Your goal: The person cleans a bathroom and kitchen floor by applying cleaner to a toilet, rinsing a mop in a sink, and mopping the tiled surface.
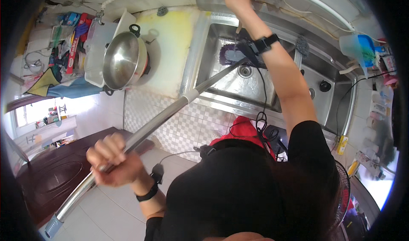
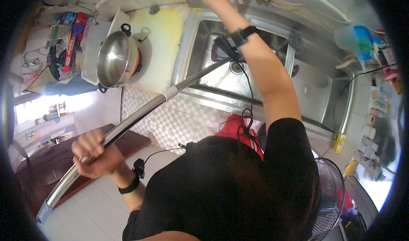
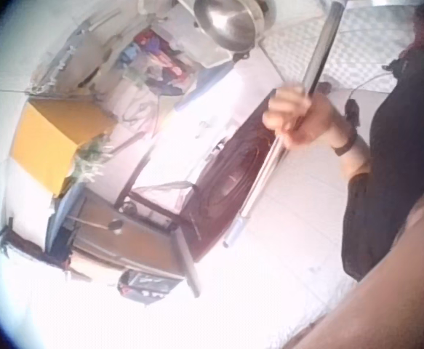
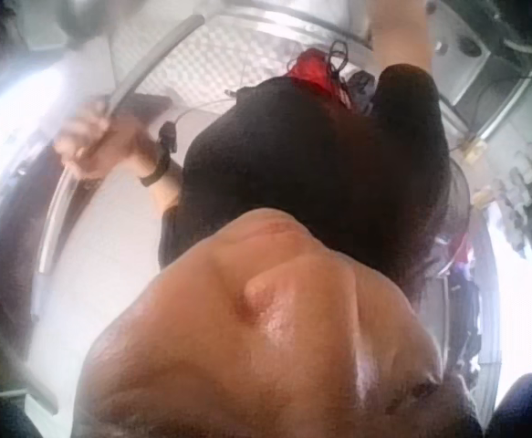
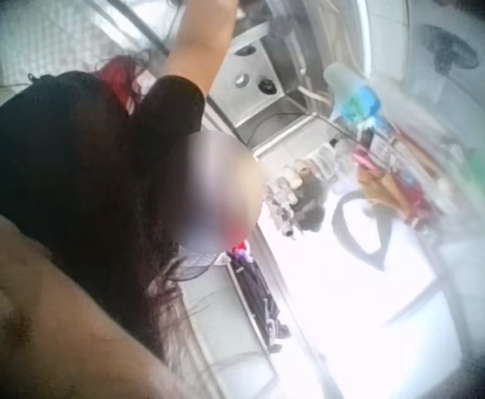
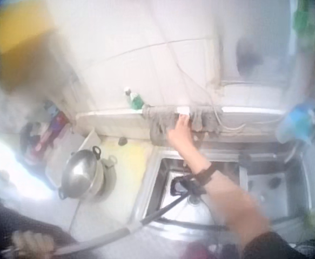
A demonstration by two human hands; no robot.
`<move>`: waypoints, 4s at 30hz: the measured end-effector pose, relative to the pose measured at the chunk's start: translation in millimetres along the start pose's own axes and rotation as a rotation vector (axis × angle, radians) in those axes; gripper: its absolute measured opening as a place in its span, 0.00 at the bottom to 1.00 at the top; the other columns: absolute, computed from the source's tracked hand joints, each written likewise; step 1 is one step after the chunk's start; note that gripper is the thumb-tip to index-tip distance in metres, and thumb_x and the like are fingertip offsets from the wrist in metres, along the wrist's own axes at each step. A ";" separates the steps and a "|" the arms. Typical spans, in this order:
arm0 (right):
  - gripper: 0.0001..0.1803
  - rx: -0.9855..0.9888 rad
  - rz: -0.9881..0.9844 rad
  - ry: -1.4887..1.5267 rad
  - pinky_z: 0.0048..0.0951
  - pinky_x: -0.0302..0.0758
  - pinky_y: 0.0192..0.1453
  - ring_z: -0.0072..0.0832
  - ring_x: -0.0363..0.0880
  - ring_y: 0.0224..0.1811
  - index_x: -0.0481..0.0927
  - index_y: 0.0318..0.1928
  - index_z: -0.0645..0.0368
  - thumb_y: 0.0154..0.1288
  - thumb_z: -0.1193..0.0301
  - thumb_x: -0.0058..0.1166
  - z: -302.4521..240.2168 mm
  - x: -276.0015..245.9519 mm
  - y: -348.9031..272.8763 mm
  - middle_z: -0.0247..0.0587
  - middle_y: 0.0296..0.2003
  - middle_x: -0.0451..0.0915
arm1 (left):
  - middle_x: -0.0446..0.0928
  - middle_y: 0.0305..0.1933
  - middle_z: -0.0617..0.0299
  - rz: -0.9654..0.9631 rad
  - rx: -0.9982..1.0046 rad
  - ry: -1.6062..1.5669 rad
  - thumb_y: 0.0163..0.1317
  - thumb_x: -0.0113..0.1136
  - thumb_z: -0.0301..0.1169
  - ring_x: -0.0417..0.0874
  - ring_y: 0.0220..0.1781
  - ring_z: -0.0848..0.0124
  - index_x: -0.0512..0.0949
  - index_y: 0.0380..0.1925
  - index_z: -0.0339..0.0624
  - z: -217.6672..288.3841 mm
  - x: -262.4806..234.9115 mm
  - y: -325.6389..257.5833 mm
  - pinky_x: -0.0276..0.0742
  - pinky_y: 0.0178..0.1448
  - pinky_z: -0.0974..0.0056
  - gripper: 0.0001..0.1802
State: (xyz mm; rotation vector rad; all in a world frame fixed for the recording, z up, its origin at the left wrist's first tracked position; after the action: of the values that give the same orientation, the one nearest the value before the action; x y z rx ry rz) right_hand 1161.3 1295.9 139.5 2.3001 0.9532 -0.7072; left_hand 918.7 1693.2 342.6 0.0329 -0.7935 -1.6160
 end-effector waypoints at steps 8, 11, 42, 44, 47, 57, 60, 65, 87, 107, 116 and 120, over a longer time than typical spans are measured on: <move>0.39 -0.150 -0.293 0.322 0.38 0.53 0.68 0.47 0.52 0.63 0.54 0.62 0.68 0.65 0.51 0.52 0.7 -37.6 -49.6 0.58 0.61 0.53 | 0.54 0.11 0.71 -0.252 -0.078 -0.067 0.66 0.42 0.42 0.54 0.14 0.77 0.59 0.17 0.52 -4.9 41.5 -31.2 0.56 0.24 0.68 0.17; 0.30 -0.120 -0.532 0.432 0.39 0.74 0.54 0.42 0.80 0.46 0.79 0.52 0.56 0.70 0.43 0.41 -9.8 -73.9 -174.7 0.48 0.44 0.82 | 0.60 0.10 0.72 -0.435 0.001 -0.076 0.61 0.50 0.38 0.59 0.11 0.82 0.61 0.16 0.53 43.2 41.6 -32.6 0.63 0.19 0.75 0.16; 0.31 -0.507 -0.842 0.489 0.39 0.68 0.32 0.40 0.74 0.23 0.77 0.18 0.57 0.69 0.46 0.45 -162.2 -73.1 -502.5 0.41 0.17 0.73 | 0.51 0.11 0.72 0.053 -0.025 0.156 0.71 0.41 0.34 0.49 0.14 0.78 0.54 0.16 0.53 321.6 -134.2 -151.6 0.53 0.23 0.70 0.20; 0.26 -0.500 -0.895 0.449 0.38 0.69 0.37 0.40 0.73 0.26 0.75 0.19 0.56 0.69 0.51 0.47 -164.2 -76.4 -501.7 0.39 0.18 0.73 | 0.49 0.13 0.72 0.249 -0.085 0.295 0.72 0.39 0.37 0.47 0.18 0.77 0.53 0.17 0.53 332.3 -147.7 -159.1 0.50 0.25 0.68 0.21; 0.27 -0.552 -0.821 0.469 0.38 0.69 0.38 0.40 0.73 0.25 0.75 0.19 0.57 0.69 0.51 0.46 -167.5 -78.4 -508.9 0.38 0.18 0.72 | 0.47 0.16 0.72 -0.026 -0.144 0.188 0.73 0.37 0.40 0.44 0.21 0.75 0.51 0.19 0.53 341.5 -166.4 -162.9 0.46 0.27 0.66 0.21; 0.28 -0.464 -0.912 0.465 0.39 0.69 0.34 0.41 0.74 0.24 0.76 0.19 0.57 0.69 0.50 0.47 -173.3 -84.2 -505.4 0.40 0.18 0.75 | 0.47 0.17 0.71 -0.003 -0.085 0.198 0.73 0.36 0.39 0.46 0.20 0.76 0.52 0.20 0.52 332.4 -148.9 -165.5 0.49 0.27 0.69 0.19; 0.29 -0.439 -0.906 0.493 0.39 0.69 0.31 0.42 0.74 0.23 0.77 0.18 0.57 0.68 0.48 0.46 -183.2 -91.3 -506.3 0.41 0.17 0.75 | 0.52 0.20 0.70 0.049 -0.039 0.622 0.74 0.34 0.40 0.49 0.22 0.76 0.54 0.22 0.50 351.6 -158.1 -168.9 0.52 0.28 0.69 0.19; 0.36 -0.395 -0.938 0.567 0.43 0.72 0.32 0.45 0.77 0.24 0.85 0.23 0.51 0.65 0.35 0.38 -196.6 -101.5 -510.9 0.43 0.16 0.76 | 0.59 0.16 0.71 0.184 0.056 0.291 0.69 0.43 0.48 0.58 0.17 0.78 0.61 0.19 0.50 356.3 -134.1 -153.7 0.62 0.24 0.71 0.22; 0.35 -0.391 -1.124 0.489 0.40 0.72 0.33 0.42 0.77 0.23 0.80 0.20 0.57 0.70 0.41 0.39 -192.4 -117.6 -513.4 0.43 0.16 0.75 | 0.61 0.06 0.72 -0.192 -0.081 0.143 0.57 0.56 0.35 0.61 0.10 0.77 0.64 0.12 0.48 235.0 -112.5 -185.6 0.67 0.27 0.68 0.18; 0.29 -0.342 -1.276 0.596 0.39 0.72 0.36 0.41 0.78 0.27 0.86 0.38 0.54 0.69 0.42 0.43 -184.1 -132.8 -507.8 0.46 0.21 0.78 | 0.60 0.09 0.71 -0.430 -0.106 0.141 0.58 0.56 0.36 0.60 0.11 0.77 0.66 0.14 0.47 244.2 -108.0 -190.1 0.64 0.28 0.66 0.16; 0.31 -0.438 -1.206 0.652 0.40 0.72 0.38 0.44 0.77 0.29 0.84 0.34 0.58 0.70 0.43 0.43 -176.9 -136.5 -507.1 0.49 0.24 0.78 | 0.65 0.07 0.70 -0.423 -0.063 0.129 0.56 0.59 0.32 0.63 0.08 0.76 0.68 0.12 0.43 243.1 -96.7 -189.4 0.69 0.25 0.67 0.17; 0.31 -0.440 -1.211 0.649 0.39 0.72 0.38 0.43 0.78 0.29 0.84 0.34 0.59 0.70 0.44 0.43 -174.8 -143.4 -502.6 0.48 0.24 0.79 | 0.65 0.07 0.69 -0.495 -0.066 0.110 0.55 0.60 0.31 0.64 0.08 0.76 0.69 0.13 0.42 242.7 -94.2 -187.8 0.70 0.27 0.66 0.15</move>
State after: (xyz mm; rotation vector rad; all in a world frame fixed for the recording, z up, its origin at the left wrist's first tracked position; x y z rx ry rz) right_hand 741.8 1645.2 215.1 1.3646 2.5446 -0.0683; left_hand 668.9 1888.0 394.2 0.2876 -0.6776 -2.0856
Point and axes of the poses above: each hand's wrist, its own y-axis towards the middle knuckle, its own x-axis out of the palm, z = x × y, the point moved 1 cm from there along y, towards the middle knuckle
